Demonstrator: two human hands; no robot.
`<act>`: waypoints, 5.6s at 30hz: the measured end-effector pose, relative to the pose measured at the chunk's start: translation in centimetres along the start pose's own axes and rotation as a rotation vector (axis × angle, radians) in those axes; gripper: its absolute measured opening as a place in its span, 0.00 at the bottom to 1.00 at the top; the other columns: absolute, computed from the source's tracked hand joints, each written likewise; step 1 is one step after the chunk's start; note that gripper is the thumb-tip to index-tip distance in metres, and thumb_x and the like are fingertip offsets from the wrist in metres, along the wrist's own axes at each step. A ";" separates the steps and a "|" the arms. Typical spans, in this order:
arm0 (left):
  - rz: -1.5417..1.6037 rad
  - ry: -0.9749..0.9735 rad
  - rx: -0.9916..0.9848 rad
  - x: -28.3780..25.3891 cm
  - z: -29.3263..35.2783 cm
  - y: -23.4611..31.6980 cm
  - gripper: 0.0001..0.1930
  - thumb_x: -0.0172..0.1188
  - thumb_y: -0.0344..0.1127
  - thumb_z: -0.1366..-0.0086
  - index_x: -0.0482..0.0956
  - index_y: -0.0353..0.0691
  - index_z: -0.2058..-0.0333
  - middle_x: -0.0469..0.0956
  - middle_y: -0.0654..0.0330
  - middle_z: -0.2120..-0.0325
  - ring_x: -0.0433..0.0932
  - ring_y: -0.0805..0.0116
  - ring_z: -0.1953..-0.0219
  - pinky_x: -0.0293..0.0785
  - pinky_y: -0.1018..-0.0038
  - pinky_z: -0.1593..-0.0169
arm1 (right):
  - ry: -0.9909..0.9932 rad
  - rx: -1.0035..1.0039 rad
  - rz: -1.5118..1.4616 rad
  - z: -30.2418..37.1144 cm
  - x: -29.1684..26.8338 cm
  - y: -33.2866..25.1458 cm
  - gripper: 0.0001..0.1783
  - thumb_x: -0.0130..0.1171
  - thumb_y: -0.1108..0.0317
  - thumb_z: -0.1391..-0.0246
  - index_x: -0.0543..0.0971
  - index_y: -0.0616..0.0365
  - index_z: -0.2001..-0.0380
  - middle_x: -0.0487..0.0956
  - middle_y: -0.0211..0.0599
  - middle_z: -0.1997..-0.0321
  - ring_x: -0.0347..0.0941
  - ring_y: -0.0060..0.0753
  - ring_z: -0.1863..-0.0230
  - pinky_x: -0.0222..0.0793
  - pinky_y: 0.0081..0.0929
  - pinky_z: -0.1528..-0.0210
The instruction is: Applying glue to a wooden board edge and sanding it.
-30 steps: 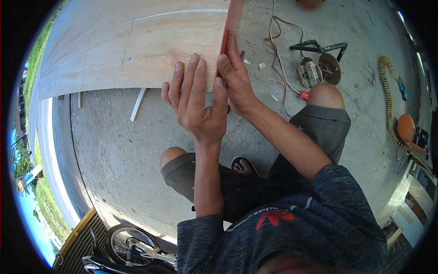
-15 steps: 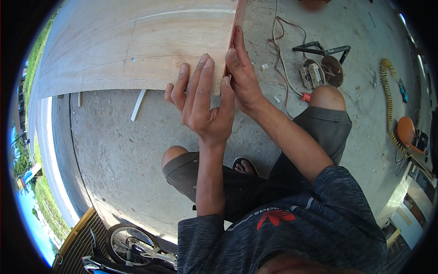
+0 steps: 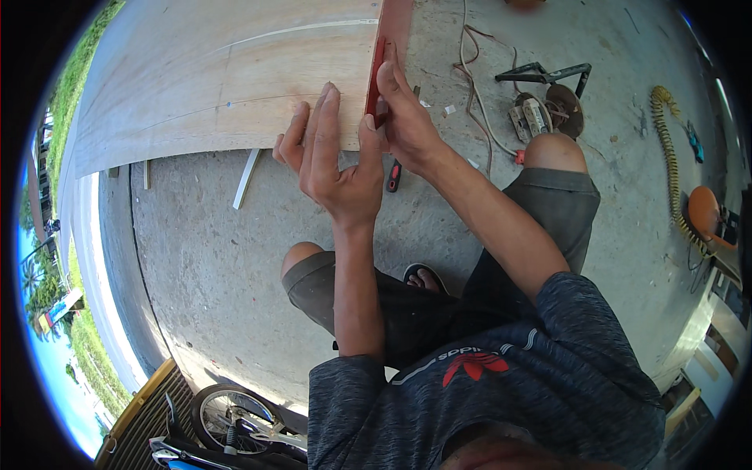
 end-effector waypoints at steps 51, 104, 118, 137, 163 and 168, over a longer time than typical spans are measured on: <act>0.038 -0.026 -0.239 -0.7 -2.2 1.9 0.37 0.74 0.26 0.46 0.74 0.37 0.36 0.86 0.52 0.54 0.74 0.61 0.52 0.72 0.66 0.43 | 0.132 -0.244 1.219 12.8 -16.0 8.8 0.10 0.62 0.74 0.43 0.84 0.61 0.58 0.83 0.45 0.53 0.80 0.50 0.53 0.76 0.39 0.49; 0.080 0.054 -0.072 -0.1 -1.2 1.1 0.30 0.73 0.31 0.44 0.78 0.34 0.41 0.86 0.55 0.55 0.71 0.54 0.48 0.62 0.56 0.38 | -0.071 -0.392 1.430 13.2 -15.3 15.6 0.13 0.65 0.78 0.49 0.82 0.62 0.58 0.77 0.46 0.50 0.80 0.54 0.58 0.78 0.45 0.52; 0.104 0.028 -0.091 -0.2 -1.4 1.1 0.33 0.72 0.29 0.44 0.76 0.33 0.38 0.85 0.52 0.52 0.71 0.55 0.46 0.70 0.62 0.40 | -0.368 0.499 1.860 14.2 -19.9 13.5 0.21 0.71 0.57 0.49 0.86 0.52 0.53 0.82 0.47 0.50 0.81 0.50 0.49 0.78 0.45 0.48; 0.111 -0.001 -0.140 -0.3 -1.2 0.8 0.31 0.72 0.27 0.43 0.77 0.32 0.40 0.84 0.52 0.50 0.71 0.56 0.45 0.70 0.64 0.40 | -0.135 0.207 0.377 2.7 -1.2 -0.9 0.47 0.45 0.35 0.30 0.35 0.31 0.20 0.42 0.33 0.17 0.50 0.40 0.21 0.65 0.46 0.31; 0.057 -0.062 -0.123 -0.4 -1.3 0.1 0.30 0.71 0.28 0.41 0.77 0.34 0.39 0.84 0.54 0.48 0.70 0.59 0.46 0.71 0.67 0.41 | -0.047 0.020 0.002 2.3 1.4 -0.1 0.45 0.50 0.46 0.27 0.38 0.41 0.20 0.65 0.31 0.30 0.69 0.26 0.39 0.72 0.28 0.41; 0.022 -0.067 -0.098 -0.2 -1.4 1.0 0.30 0.72 0.29 0.40 0.77 0.36 0.39 0.85 0.56 0.49 0.70 0.60 0.48 0.71 0.67 0.41 | 0.040 -0.045 0.084 1.6 0.0 -0.3 0.46 0.54 0.46 0.29 0.41 0.41 0.20 0.66 0.29 0.32 0.67 0.22 0.41 0.71 0.26 0.43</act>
Point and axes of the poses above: each hand's wrist, its own z-axis away from the middle knuckle, its own x-axis out of the palm, y = z × x, the point moved 6 cm from there along -z, towards the middle knuckle
